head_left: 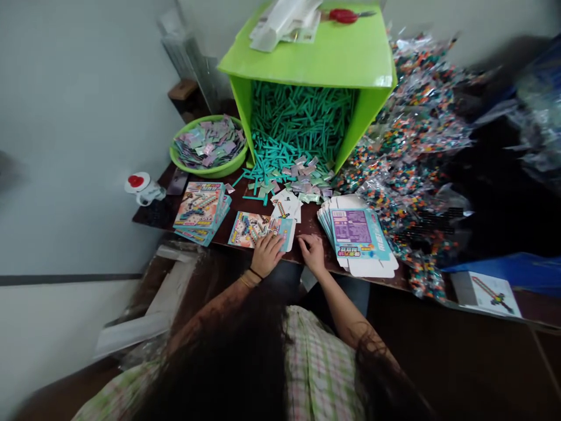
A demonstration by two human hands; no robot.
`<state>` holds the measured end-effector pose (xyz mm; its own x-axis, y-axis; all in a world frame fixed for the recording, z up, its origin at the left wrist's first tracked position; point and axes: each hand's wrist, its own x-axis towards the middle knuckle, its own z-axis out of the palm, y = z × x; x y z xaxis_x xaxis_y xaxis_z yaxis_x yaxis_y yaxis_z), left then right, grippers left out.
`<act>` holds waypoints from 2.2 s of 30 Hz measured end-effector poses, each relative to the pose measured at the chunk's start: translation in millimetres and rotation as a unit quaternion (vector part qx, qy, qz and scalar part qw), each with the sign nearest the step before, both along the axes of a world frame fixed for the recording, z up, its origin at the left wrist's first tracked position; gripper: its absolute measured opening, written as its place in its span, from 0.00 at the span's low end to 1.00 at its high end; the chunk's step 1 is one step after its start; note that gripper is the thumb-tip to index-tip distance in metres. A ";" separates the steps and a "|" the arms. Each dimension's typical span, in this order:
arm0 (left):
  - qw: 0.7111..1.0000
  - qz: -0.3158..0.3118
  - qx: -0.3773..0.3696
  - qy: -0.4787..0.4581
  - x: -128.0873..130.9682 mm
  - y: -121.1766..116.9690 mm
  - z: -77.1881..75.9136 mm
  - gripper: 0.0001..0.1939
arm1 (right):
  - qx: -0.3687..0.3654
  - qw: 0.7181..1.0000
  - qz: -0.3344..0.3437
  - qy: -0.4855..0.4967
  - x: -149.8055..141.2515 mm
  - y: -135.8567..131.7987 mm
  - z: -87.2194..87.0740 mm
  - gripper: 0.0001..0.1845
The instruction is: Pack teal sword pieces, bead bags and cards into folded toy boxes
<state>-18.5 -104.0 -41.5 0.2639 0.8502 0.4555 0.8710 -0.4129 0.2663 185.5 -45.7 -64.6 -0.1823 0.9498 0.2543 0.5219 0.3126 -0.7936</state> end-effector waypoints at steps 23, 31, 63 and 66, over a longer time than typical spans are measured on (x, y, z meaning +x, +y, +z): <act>0.935 0.067 -0.033 -0.347 -15.1 -9.5 98.9 0.19 | -0.053 0.997 0.012 0.051 -9.2 -24.7 7.1 0.13; 0.933 0.119 -0.003 -0.340 -31.2 -4.7 109.1 0.18 | -0.049 0.996 0.049 0.049 -15.4 3.0 28.9 0.12; 0.994 0.047 -0.081 -0.050 -4.5 -4.4 12.7 0.23 | 0.039 0.983 -0.174 -0.051 134.3 -1.4 84.3 0.11; 0.995 0.010 -0.068 -0.068 9.6 -3.0 25.5 0.22 | 0.057 0.956 -0.280 -0.067 175.0 4.4 81.1 0.12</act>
